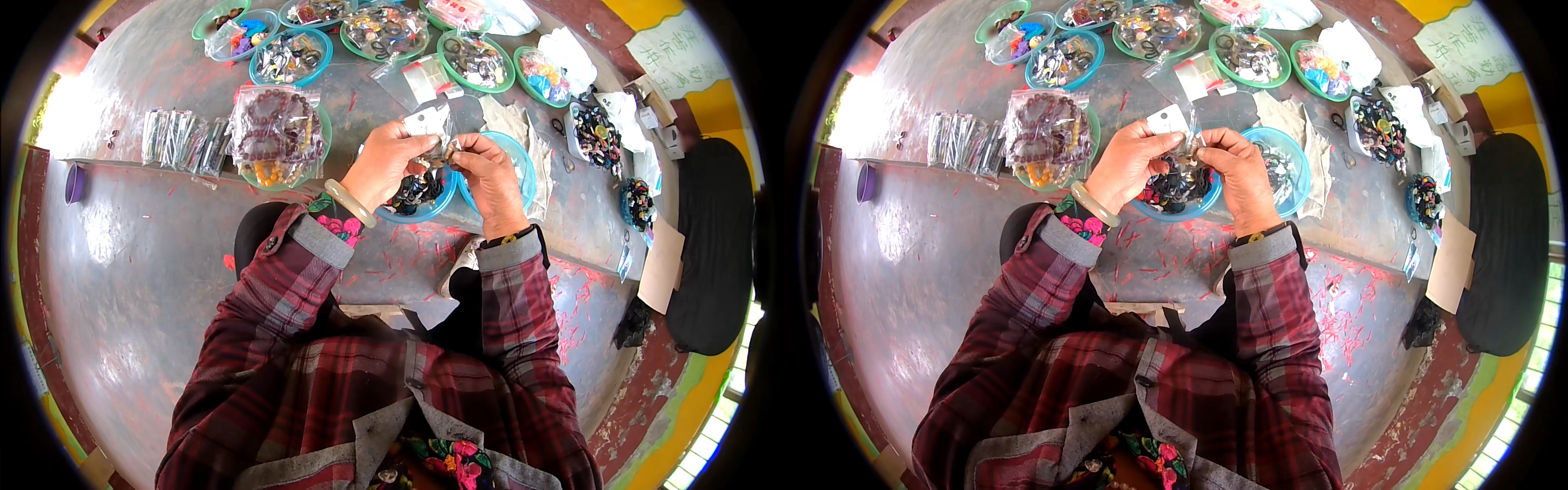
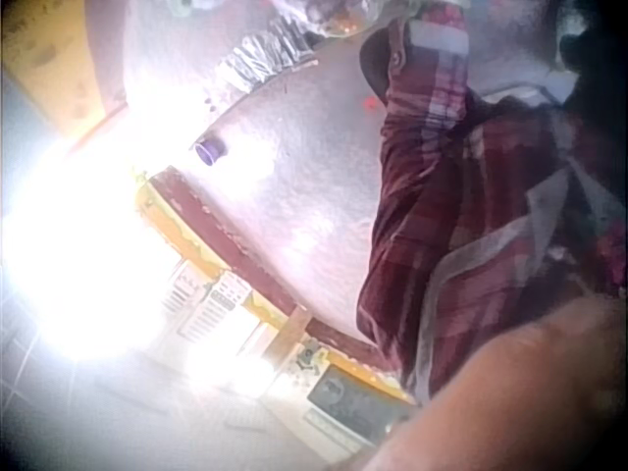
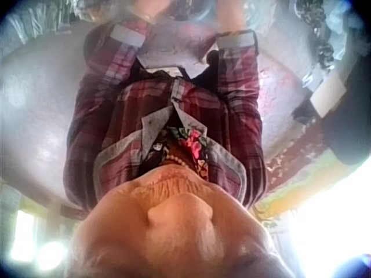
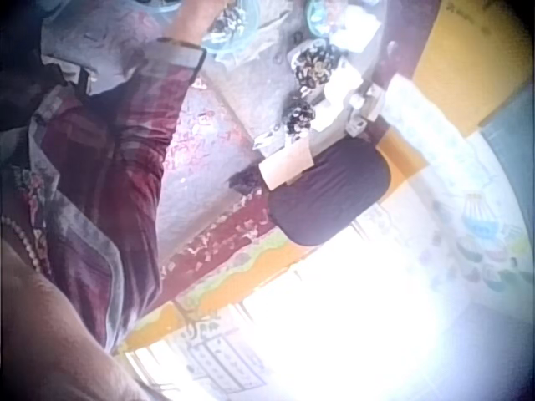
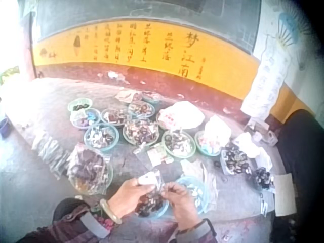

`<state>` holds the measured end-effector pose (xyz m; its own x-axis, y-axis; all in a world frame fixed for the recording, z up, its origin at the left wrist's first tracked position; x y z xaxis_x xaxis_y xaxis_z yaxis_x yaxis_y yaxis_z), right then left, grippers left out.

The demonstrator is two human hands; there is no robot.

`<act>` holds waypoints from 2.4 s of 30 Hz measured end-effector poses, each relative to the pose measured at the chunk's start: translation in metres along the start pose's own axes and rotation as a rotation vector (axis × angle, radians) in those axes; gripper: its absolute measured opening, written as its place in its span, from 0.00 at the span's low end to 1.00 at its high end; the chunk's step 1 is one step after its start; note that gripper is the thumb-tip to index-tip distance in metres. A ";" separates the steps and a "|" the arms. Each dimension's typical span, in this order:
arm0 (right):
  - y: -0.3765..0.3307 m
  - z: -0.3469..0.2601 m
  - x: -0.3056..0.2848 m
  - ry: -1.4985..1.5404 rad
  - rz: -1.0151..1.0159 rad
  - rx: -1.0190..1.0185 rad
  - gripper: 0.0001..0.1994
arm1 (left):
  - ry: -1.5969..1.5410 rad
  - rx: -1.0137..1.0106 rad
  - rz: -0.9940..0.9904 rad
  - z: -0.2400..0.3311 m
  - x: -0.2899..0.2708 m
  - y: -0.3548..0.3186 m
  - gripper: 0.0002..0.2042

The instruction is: The person sits at a low table and repeatedly picks up small hair accessories, such as hair ties and clips, from blue bowls. They place each item into a small clear plastic bag, often attaching a white paper tag to the bag before setting it aside.

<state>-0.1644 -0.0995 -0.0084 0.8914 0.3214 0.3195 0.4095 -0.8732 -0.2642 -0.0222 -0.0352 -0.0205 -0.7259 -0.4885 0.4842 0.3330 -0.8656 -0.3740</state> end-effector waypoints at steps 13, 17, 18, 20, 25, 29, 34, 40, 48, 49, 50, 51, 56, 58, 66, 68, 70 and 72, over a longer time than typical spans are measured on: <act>0.004 0.007 -0.005 0.129 -0.015 0.069 0.04 | -0.045 -0.076 -0.144 -0.001 0.003 -0.001 0.11; 0.003 0.004 -0.004 0.221 -0.015 0.097 0.03 | -0.093 -0.076 -0.152 0.003 0.006 -0.005 0.12; 0.002 0.004 -0.003 0.246 -0.006 0.104 0.03 | -0.105 -0.077 -0.145 0.003 0.007 -0.005 0.12; 0.002 0.003 -0.002 0.246 -0.003 0.100 0.04 | -0.125 -0.083 -0.126 0.004 0.007 -0.004 0.11; 0.002 0.004 -0.003 0.165 -0.026 0.066 0.06 | -0.138 -0.091 -0.029 0.002 0.006 -0.002 0.09; 0.000 0.004 0.001 0.117 -0.036 0.068 0.07 | -0.047 -0.019 0.016 0.003 0.006 -0.005 0.07; 0.002 0.005 0.001 0.138 -0.094 0.084 0.05 | -0.106 0.025 0.079 0.000 0.004 -0.001 0.07; -0.003 0.001 0.006 0.121 -0.025 0.098 0.03 | -0.186 0.012 0.100 0.002 -0.001 0.004 0.07; -0.001 0.011 0.005 -0.080 -0.036 0.098 0.06 | -0.130 0.136 0.169 0.004 -0.002 0.004 0.09; -0.001 0.010 0.004 -0.067 -0.025 0.094 0.06 | -0.125 0.117 0.149 0.005 0.000 0.003 0.09; -0.001 0.010 0.004 -0.054 -0.014 0.089 0.06 | -0.120 0.098 0.128 0.007 0.003 0.000 0.09; -0.001 0.009 0.003 -0.041 -0.002 0.085 0.06 | -0.115 0.079 0.108 0.008 0.005 -0.001 0.09; 0.001 0.008 -0.001 0.026 0.100 0.028 0.06 | 0.024 0.027 0.043 0.005 0.007 -0.002 0.11; 0.000 0.004 0.001 0.020 0.115 0.003 0.06 | 0.028 0.027 0.019 0.003 0.006 0.000 0.11; 0.000 0.008 0.005 0.051 0.100 0.013 0.05 | -0.061 -0.024 -0.061 0.001 0.008 -0.002 0.12; -0.001 0.008 0.006 0.102 0.090 0.041 0.04 | -0.087 -0.029 -0.097 -0.001 0.006 0.000 0.12; -0.001 0.008 0.006 0.126 0.092 0.053 0.03 | -0.107 -0.033 -0.113 -0.002 0.006 0.001 0.12; -0.001 0.008 0.005 0.123 0.105 0.047 0.03 | -0.119 -0.038 -0.108 -0.003 0.007 0.000 0.11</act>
<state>-0.1585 -0.0942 -0.0138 0.9005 0.1789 0.3963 0.3261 -0.8807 -0.3435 -0.0287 -0.0380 -0.0195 -0.6791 -0.4041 0.6128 0.2320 -0.9102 -0.3431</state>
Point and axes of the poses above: each hand's wrist, its own y-axis towards the middle knuckle, its own x-axis out of the palm, z = x × y, the point moved 3 cm from there along y, towards the middle knuckle, and after that the axes turned 15 degrees about z, right-handed, at the moved point
